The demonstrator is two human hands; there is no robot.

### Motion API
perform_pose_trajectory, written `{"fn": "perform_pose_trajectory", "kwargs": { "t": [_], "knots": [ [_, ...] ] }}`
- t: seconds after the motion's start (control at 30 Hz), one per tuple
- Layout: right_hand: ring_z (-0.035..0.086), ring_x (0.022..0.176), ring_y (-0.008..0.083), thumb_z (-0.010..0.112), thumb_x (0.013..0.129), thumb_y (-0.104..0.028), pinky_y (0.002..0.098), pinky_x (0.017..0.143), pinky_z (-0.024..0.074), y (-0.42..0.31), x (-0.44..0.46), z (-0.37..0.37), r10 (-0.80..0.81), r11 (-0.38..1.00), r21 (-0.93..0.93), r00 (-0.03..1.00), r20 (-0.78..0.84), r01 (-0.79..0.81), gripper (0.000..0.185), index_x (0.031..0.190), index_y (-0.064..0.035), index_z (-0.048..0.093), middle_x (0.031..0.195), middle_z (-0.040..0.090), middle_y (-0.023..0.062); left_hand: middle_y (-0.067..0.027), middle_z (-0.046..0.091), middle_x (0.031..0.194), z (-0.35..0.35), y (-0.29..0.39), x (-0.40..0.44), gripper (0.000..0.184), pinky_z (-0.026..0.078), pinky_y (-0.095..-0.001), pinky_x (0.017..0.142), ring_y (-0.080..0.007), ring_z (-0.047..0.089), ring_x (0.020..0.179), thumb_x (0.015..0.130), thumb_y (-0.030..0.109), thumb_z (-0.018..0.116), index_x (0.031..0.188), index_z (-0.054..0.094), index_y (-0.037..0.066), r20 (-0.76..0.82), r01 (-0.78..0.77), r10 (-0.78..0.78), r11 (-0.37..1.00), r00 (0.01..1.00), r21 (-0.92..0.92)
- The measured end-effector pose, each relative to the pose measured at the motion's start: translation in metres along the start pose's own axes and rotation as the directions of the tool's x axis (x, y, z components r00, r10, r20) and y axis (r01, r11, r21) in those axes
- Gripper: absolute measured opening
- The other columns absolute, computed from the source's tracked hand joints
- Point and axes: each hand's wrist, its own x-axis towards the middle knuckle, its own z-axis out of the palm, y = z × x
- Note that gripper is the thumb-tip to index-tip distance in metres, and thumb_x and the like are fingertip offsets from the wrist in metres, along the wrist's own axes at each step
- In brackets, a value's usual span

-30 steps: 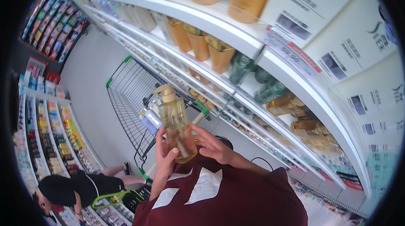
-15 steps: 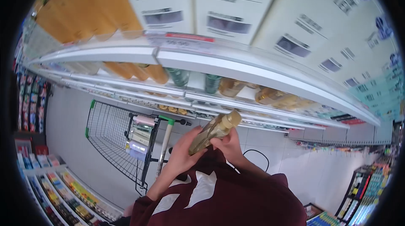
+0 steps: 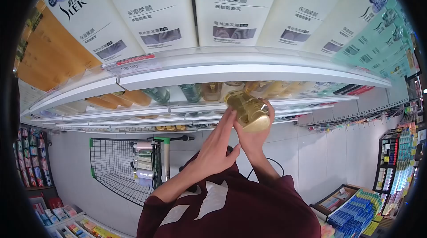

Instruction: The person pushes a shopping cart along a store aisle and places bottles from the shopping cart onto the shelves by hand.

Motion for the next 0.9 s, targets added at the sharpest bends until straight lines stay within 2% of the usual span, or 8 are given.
{"fn": "perform_pose_trajectory", "kwargs": {
  "t": [0.1,0.17,0.3,0.43,0.5,0.57,0.67,0.9],
  "knots": [
    [0.055,0.119,0.0228,0.085,0.071,-0.007,0.0356,0.102,0.0457,0.008,0.007,0.005,0.005,0.998,-0.063,1.0,-0.018,-0.006,0.086,0.142,-0.0024,0.037,0.132,0.049,0.0136,-0.034,0.02,0.161,0.006,-0.008,0.008,0.092,0.039,-0.0502,0.115,-0.0515,0.036,0.142,0.083,0.005,0.068,0.16,0.016,0.003,0.007,0.014,-0.013,0.997,1.0,-0.079],
    [0.054,0.119,0.0234,0.085,0.071,-0.007,0.0361,0.103,0.0449,0.012,0.01,0.009,0.045,0.998,0.05,0.999,0.005,-0.045,0.085,0.141,-0.0019,0.038,0.13,0.048,0.0129,-0.0329,0.017,0.162,0.01,-0.016,0.01,0.095,0.04,-0.0499,0.114,-0.0518,0.032,0.145,0.083,0.002,0.067,0.161,0.014,0.005,0.0,0.036,-0.036,0.989,0.999,-0.14],
    [0.048,0.126,0.0243,0.086,0.07,-0.009,0.0369,0.104,0.0441,0.036,0.015,0.011,-0.032,0.999,-0.027,0.999,-0.002,0.032,0.088,0.143,-0.001,0.036,0.133,0.042,0.0135,-0.032,0.015,0.161,0.015,-0.03,0.015,0.097,0.04,-0.0494,0.115,-0.0521,0.027,0.147,0.082,0.0,0.067,0.162,0.012,0.007,-0.016,0.01,-0.013,0.988,1.0,-0.152],
    [0.046,0.131,0.0266,0.085,0.075,-0.002,0.0375,0.107,0.0462,0.042,0.016,0.013,0.016,0.986,0.162,0.997,0.077,-0.028,0.09,0.148,-0.0003,0.033,0.14,0.035,0.0132,-0.0315,0.015,0.161,0.019,-0.037,0.02,0.1,0.036,-0.0488,0.117,-0.052,0.022,0.149,0.08,-0.001,0.067,0.162,0.01,0.007,-0.038,0.023,-0.031,0.981,0.999,-0.193],
    [0.046,0.133,0.0271,0.083,0.077,0.0,0.0371,0.104,0.0509,0.042,0.017,0.014,-0.018,0.99,0.143,0.995,0.096,0.004,0.09,0.151,-0.0005,0.031,0.143,0.032,0.0129,-0.0315,0.015,0.161,0.021,-0.043,0.021,0.101,0.034,-0.0488,0.118,-0.052,0.021,0.15,0.079,-0.002,0.067,0.162,0.009,0.007,-0.055,0.018,-0.03,0.979,0.998,-0.203],
    [0.053,0.125,0.0245,0.08,0.08,0.0,0.0366,0.098,0.0551,0.039,0.017,0.017,-0.029,0.998,0.067,0.994,0.105,0.022,0.091,0.154,-0.0009,0.028,0.142,0.034,0.0135,-0.0269,0.017,0.164,0.023,-0.049,0.023,0.099,0.032,-0.0472,0.12,-0.0441,0.021,0.153,0.078,-0.004,0.066,0.161,0.012,0.003,-0.071,0.031,-0.046,0.981,0.996,-0.192],
    [0.06,0.114,0.0216,0.074,0.084,0.003,0.036,0.095,0.0573,0.046,0.017,0.018,-0.034,0.991,0.13,0.989,0.142,0.015,0.088,0.157,-0.001,0.025,0.141,0.037,0.0141,-0.0257,0.016,0.166,0.025,-0.058,0.027,0.1,0.032,-0.0462,0.12,-0.0407,0.02,0.154,0.079,-0.005,0.064,0.162,0.01,0.002,-0.059,0.054,-0.071,0.968,0.996,-0.246],
    [0.064,0.108,0.0213,0.064,0.087,0.008,0.038,0.1,0.0552,0.054,0.022,0.021,-0.09,0.988,0.14,0.982,0.165,0.067,0.087,0.161,-0.0034,0.019,0.141,0.039,0.0154,-0.0288,0.014,0.165,0.021,-0.06,0.039,0.102,0.027,-0.0463,0.122,-0.0458,0.015,0.155,0.08,-0.004,0.062,0.163,0.004,0.005,-0.032,0.08,-0.094,0.951,0.995,-0.298]
  ]
}}
